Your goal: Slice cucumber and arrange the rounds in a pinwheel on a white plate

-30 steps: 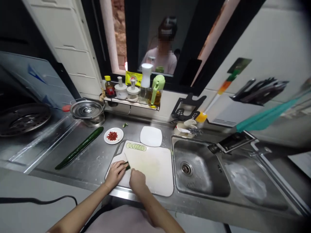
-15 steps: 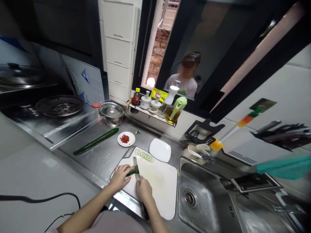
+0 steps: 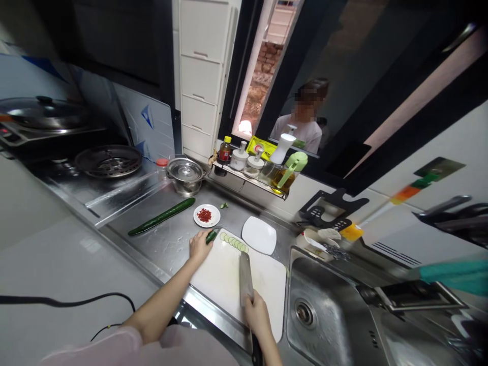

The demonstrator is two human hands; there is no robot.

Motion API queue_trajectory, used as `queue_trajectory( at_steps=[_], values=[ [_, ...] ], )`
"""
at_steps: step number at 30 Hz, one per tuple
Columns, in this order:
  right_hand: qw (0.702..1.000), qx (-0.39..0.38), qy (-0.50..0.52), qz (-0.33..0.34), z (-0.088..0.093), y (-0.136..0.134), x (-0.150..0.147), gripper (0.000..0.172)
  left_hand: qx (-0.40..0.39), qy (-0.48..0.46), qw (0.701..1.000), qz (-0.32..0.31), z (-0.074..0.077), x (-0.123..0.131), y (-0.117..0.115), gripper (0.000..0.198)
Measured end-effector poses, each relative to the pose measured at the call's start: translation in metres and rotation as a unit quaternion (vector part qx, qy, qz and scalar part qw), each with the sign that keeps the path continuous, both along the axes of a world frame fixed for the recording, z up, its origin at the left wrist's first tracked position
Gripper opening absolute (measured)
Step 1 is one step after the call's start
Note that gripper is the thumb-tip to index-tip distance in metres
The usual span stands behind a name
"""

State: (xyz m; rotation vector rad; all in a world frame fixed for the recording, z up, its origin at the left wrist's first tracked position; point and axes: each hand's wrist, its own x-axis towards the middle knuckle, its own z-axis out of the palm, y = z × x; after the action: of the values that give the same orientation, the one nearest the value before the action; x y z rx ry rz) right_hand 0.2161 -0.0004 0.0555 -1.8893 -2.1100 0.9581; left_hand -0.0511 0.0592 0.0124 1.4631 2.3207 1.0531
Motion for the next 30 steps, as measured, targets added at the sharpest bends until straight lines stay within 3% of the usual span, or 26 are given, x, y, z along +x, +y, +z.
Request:
queue_trajectory(
  at_steps=[5,10,17,21,24,26,30],
  values=[
    [1.0,0.006,0.012,-0.019,-0.003,0.0,0.007,0.031,-0.034,0.016,0.999,-0.009,0.0,-0.004,0.028,0.049],
    [1.0,0.002,0.013,-0.017,0.0,0.003,0.007,0.034,-0.071,0.046,0.996,-0.036,-0.001,-0.005,0.034,0.051],
    [0.991,-0.004,-0.13,0.023,0.03,0.007,-0.003,0.036,-0.146,0.046,0.987,-0.042,0.012,-0.006,0.022,0.064],
    [0.975,0.007,-0.215,0.048,0.048,0.01,-0.005,0.036,-0.111,0.042,0.993,-0.015,0.014,-0.004,0.012,0.076],
    [0.967,0.039,-0.247,0.051,0.053,0.014,0.001,0.037,-0.037,0.016,0.999,0.014,0.02,0.003,0.013,0.065],
    [0.961,0.07,-0.265,0.038,0.054,0.015,0.007,0.037,0.001,-0.021,0.999,-0.025,0.028,0.012,0.015,0.054],
    [0.953,0.117,-0.28,0.03,0.052,0.014,0.019,0.046,0.016,-0.072,0.976,-0.204,0.053,0.037,0.019,0.043]
  ],
)
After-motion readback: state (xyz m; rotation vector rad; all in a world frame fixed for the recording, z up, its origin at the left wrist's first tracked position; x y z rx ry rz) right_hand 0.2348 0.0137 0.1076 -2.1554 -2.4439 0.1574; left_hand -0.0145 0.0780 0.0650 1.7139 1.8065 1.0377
